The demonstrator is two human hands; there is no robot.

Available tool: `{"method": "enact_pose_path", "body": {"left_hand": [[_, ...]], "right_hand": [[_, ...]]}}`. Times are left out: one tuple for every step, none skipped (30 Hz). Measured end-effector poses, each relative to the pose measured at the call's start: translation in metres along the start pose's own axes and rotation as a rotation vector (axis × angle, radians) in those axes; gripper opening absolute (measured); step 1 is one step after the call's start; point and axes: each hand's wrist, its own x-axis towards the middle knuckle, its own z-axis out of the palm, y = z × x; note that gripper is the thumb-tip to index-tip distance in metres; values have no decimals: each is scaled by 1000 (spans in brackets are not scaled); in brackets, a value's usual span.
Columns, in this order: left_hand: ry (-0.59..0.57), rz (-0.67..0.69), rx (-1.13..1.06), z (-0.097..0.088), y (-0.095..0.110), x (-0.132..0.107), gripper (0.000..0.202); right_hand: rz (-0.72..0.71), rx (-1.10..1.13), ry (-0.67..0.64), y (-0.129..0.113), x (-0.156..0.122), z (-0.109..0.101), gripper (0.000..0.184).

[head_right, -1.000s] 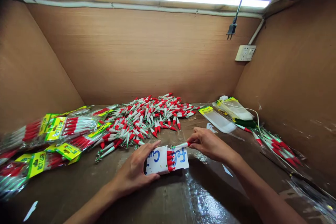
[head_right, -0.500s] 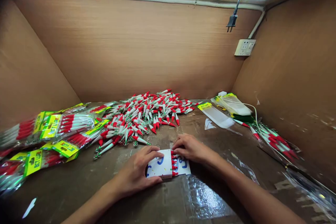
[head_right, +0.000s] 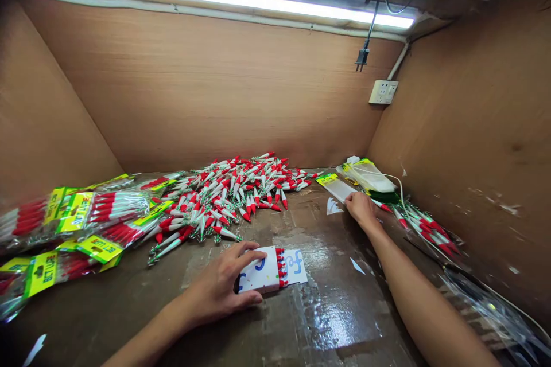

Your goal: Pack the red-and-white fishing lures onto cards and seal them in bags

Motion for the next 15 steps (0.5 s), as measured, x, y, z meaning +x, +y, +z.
{"method": "enact_pose_path", "body": {"left_hand": [[0,2,-13,0,0,0,69],[2,5,-31,-1,1,-1,73],[10,13,-53,-2,2,-1,77],[24,25,-81,-3,3,0,81],[50,39,-115,-6,5,0,82],[87,49,-152,-10,6,1,82],[136,48,-191,-15,7,1,79],[194,31,-232,-21,8,2,76],[258,-2,-281,-28,7,2,73],[333,-44,-344,-35,5,3,71],[415,-87,-429,-43,3,3,70],[490,-130,-539,-49,-1,3,70],[542,-172,-674,-55,-6,3,71],[551,-218,-826,-60,-11,3,74],[509,-275,-980,-64,-16,2,78]], "right_hand": [[5,12,9,0,0,-2,16],[3,25,22,0,0,-5,16],[-6,40,45,-2,-1,-10,16],[-27,56,76,-6,-3,-16,18],[-59,74,111,-11,-6,-23,19],[-100,92,144,-20,-12,-30,20],[-169,115,171,-31,-20,-37,20],[-270,146,191,-44,-31,-43,19],[-388,177,196,-60,-46,-49,17],[-584,224,196,-77,-63,-53,17],[-776,260,184,-95,-82,-56,21],[-948,272,155,-113,-103,-58,24],[-1112,254,127,-129,-123,-58,27],[-1255,224,115,-142,-142,-58,29],[-1377,181,93,-153,-157,-56,28]]}}
